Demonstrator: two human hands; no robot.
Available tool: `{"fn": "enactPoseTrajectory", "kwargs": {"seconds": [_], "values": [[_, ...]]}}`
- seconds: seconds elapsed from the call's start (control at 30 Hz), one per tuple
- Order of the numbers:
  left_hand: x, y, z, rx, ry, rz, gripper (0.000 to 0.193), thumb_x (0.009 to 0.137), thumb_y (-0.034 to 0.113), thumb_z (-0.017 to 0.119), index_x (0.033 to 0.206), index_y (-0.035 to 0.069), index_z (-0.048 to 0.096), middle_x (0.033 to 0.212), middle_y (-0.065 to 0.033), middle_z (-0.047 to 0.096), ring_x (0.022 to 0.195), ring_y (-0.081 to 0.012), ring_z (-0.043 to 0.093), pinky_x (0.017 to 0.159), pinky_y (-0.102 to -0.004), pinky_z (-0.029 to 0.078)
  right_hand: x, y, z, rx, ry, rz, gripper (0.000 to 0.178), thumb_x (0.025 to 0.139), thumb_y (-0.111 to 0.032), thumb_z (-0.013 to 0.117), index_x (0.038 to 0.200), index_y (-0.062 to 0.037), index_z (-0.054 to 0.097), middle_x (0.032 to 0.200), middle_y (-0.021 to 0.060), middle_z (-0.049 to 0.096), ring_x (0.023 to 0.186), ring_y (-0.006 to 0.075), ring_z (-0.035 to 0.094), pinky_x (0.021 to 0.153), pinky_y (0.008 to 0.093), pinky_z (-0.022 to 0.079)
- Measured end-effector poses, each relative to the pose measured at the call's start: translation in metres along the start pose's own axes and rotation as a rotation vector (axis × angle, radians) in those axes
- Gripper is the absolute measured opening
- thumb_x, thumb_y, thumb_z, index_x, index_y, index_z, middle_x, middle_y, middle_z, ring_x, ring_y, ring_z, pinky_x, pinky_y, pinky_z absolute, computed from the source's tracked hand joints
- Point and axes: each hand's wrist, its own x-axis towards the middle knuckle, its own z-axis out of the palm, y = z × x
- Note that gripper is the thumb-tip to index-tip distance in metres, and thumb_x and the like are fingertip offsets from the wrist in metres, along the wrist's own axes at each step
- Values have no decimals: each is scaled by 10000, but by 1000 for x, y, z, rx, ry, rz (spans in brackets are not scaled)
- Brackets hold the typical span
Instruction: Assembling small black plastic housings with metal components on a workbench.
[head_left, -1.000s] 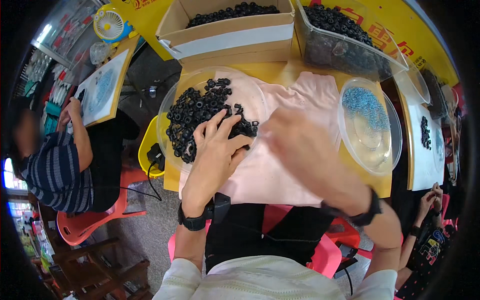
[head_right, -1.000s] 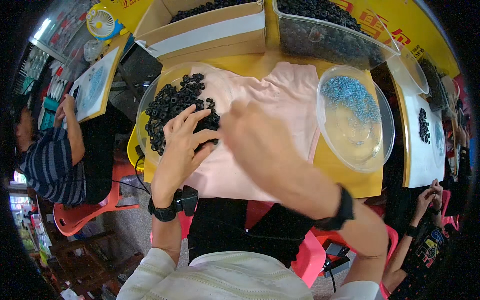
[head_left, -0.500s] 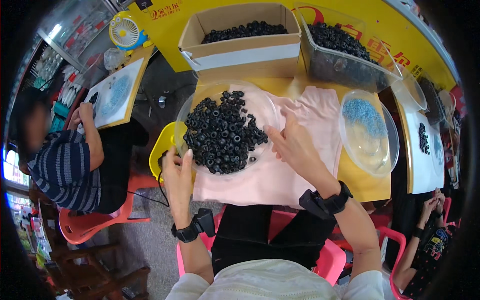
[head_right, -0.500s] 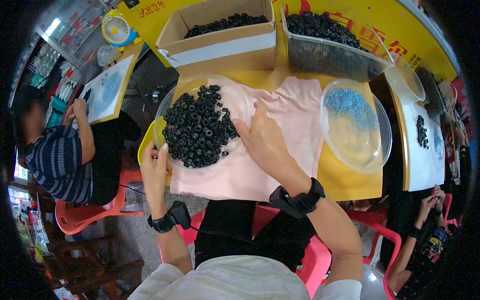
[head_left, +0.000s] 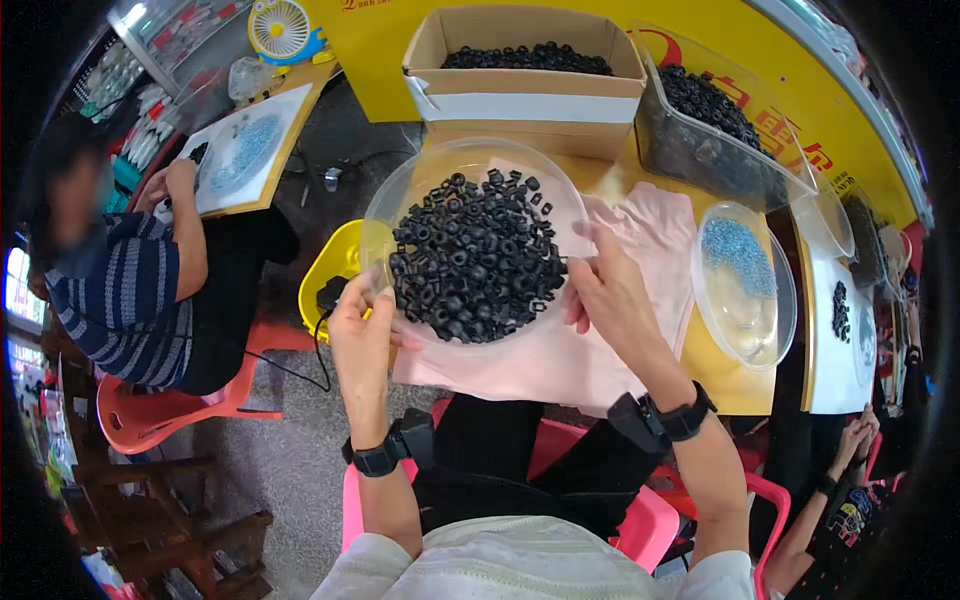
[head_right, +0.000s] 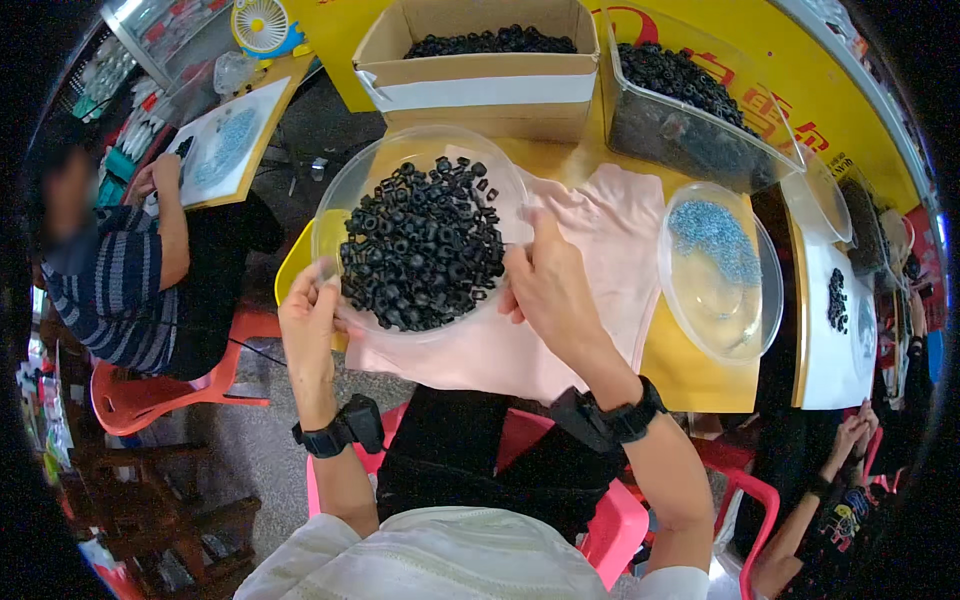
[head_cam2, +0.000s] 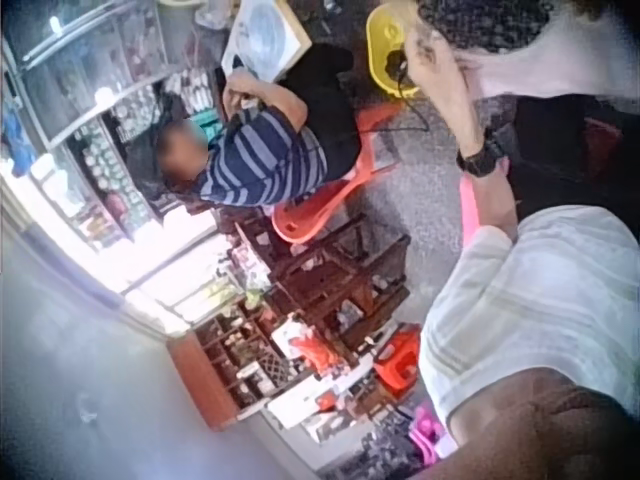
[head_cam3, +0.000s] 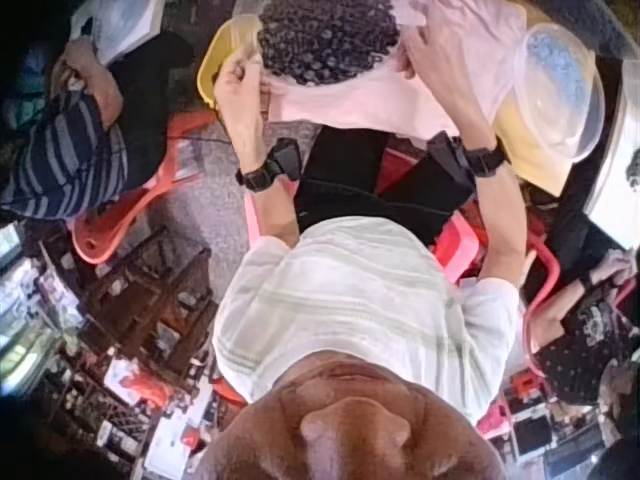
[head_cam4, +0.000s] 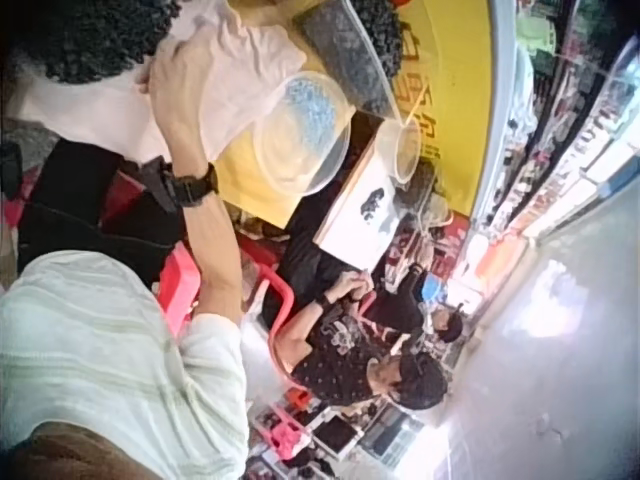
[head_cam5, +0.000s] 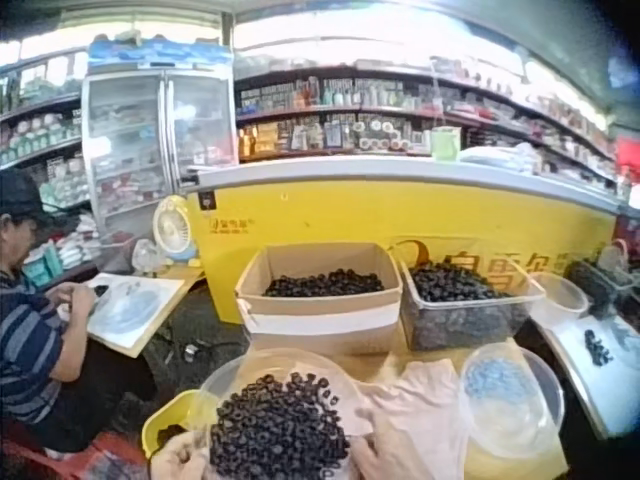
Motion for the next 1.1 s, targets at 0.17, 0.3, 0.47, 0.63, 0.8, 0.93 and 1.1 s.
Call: {"fn": "enactPoseTrajectory", "kwargs": {"seconds": [0.17,0.3,0.47,0.63,0.8,0.93,1.1], "values": [[-18,12,13,-77,-74,40,339,947,89,568,1265,-26,553,803,-25,608,557,-82,584,461,-234,537,-6,0,-8,31,-1,57,393,939,-75,454,1308,60,430,579,96,569,442,156,546,400,287,450],[-4,6,-7,-9,-57,-8,336,935,89,573,1239,-53,558,807,-48,624,534,-116,615,441,-234,522,-9,4,-3,18,-16,36,413,958,-100,474,1346,32,428,613,76,574,467,133,552,405,255,434],[-5,5,-5,-39,-77,-18,297,937,59,581,1216,-41,572,784,-20,560,524,-90,582,448,-227,527,-22,-3,1,29,4,-2,345,967,-90,461,1284,41,427,602,104,584,458,157,562,411,286,464],[-13,3,-3,-7,-102,-18,276,945,55,567,1203,-42,577,783,-30,573,519,-95,589,450,-215,517,-20,9,3,52,-19,33,358,979,-104,482,1296,49,420,619,107,590,472,157,577,431,284,483],[-7,-6,-6,18,-98,-8,308,943,55,584,1232,-44,553,806,-45,586,543,-99,595,464,-222,517,-11,21,7,61,-37,15,378,983,-123,499,1307,55,421,633,110,597,476,158,581,437,288,490],[-2,-16,-5,316,8,176,442,921,87,620,1333,-24,502,937,-96,648,753,-180,646,686,-295,547,-11,26,5,142,-99,45,431,1000,-161,501,1363,50,404,664,115,612,490,156,590,441,282,491],[-15,27,33,823,65,724,423,870,97,656,1270,-9,564,1087,-172,630,1064,-357,575,960,-427,436,-19,12,-31,61,64,54,405,1015,-198,485,1352,26,463,691,105,624,510,125,584,436,263,480]]}}
